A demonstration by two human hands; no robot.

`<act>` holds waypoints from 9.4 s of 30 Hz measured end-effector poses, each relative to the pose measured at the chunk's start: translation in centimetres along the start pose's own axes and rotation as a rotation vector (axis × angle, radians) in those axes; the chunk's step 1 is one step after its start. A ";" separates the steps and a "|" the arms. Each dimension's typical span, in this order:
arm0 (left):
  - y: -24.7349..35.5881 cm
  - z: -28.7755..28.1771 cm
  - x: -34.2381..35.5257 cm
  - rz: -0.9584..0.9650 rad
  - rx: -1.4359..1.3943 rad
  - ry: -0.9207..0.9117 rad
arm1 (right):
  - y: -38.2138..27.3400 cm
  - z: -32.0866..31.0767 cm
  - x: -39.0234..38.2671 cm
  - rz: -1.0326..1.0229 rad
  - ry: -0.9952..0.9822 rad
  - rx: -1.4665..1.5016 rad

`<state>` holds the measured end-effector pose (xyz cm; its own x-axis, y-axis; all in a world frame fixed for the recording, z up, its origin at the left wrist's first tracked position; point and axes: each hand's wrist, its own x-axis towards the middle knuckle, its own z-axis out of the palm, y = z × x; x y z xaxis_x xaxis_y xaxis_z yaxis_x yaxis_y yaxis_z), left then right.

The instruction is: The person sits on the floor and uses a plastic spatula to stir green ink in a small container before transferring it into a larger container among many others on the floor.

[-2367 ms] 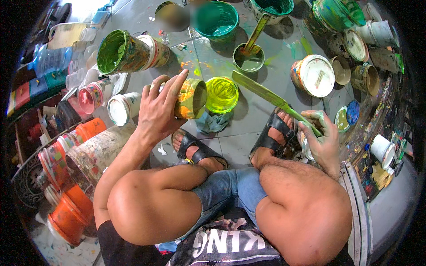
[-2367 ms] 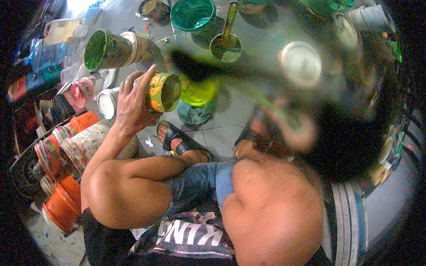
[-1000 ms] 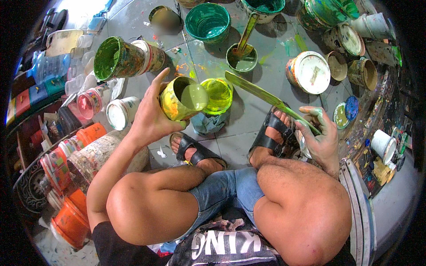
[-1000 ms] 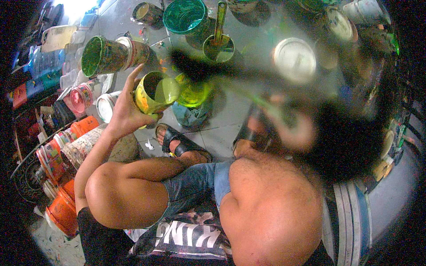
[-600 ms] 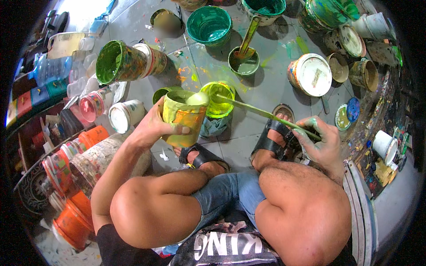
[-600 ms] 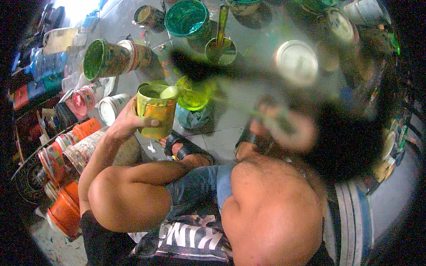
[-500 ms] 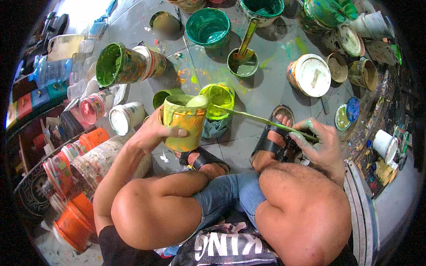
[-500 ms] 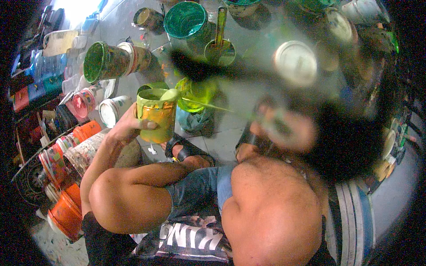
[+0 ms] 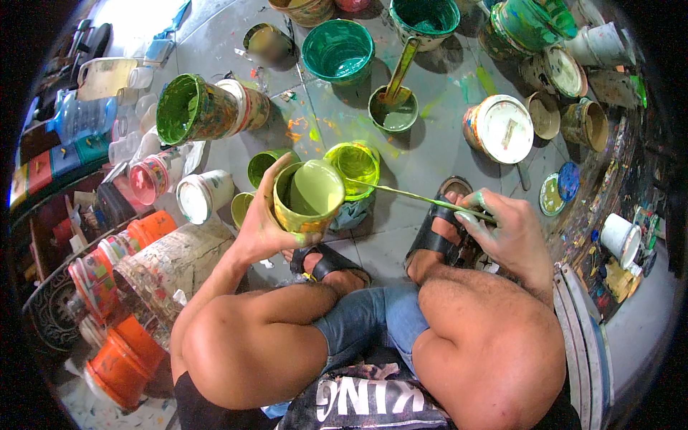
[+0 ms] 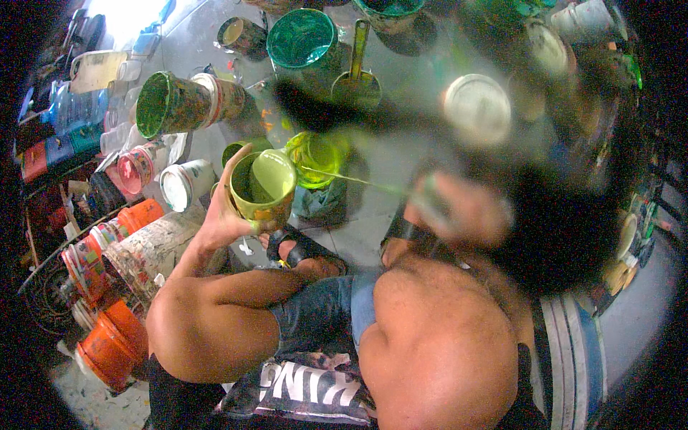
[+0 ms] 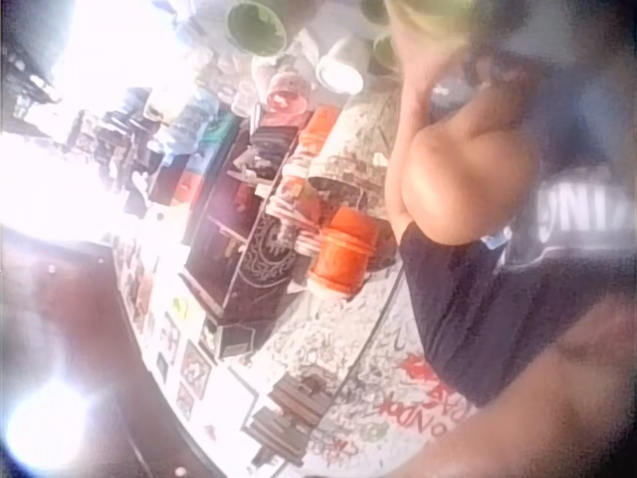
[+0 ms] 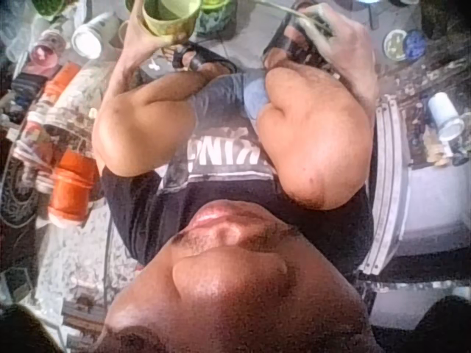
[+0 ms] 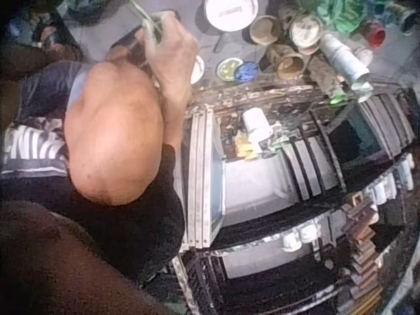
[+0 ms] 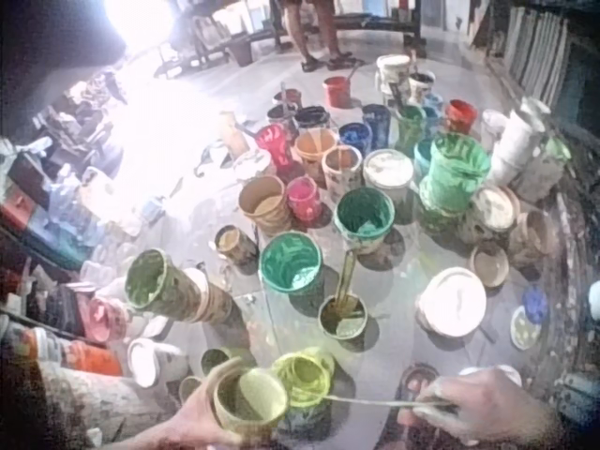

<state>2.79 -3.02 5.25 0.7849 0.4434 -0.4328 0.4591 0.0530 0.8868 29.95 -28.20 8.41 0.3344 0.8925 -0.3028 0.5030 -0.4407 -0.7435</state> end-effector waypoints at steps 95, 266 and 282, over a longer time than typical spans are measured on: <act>-6.7 2.1 16.4 0.400 0.143 1.034 | -11.1 4.7 9.3 -0.520 -0.329 -0.923; -19.5 11.5 10.7 0.486 0.369 0.365 | -9.1 7.4 13.3 -0.349 -0.431 -0.902; -7.4 7.4 2.8 -0.029 -1.467 -0.105 | -15.5 -2.2 6.7 -0.135 -0.309 -0.444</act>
<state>4.69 -8.78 -3.70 0.8382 0.3647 -0.4054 -0.2995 0.9292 0.2167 26.17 -15.59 19.27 0.0281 0.9012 -0.4325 0.8352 -0.2589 -0.4852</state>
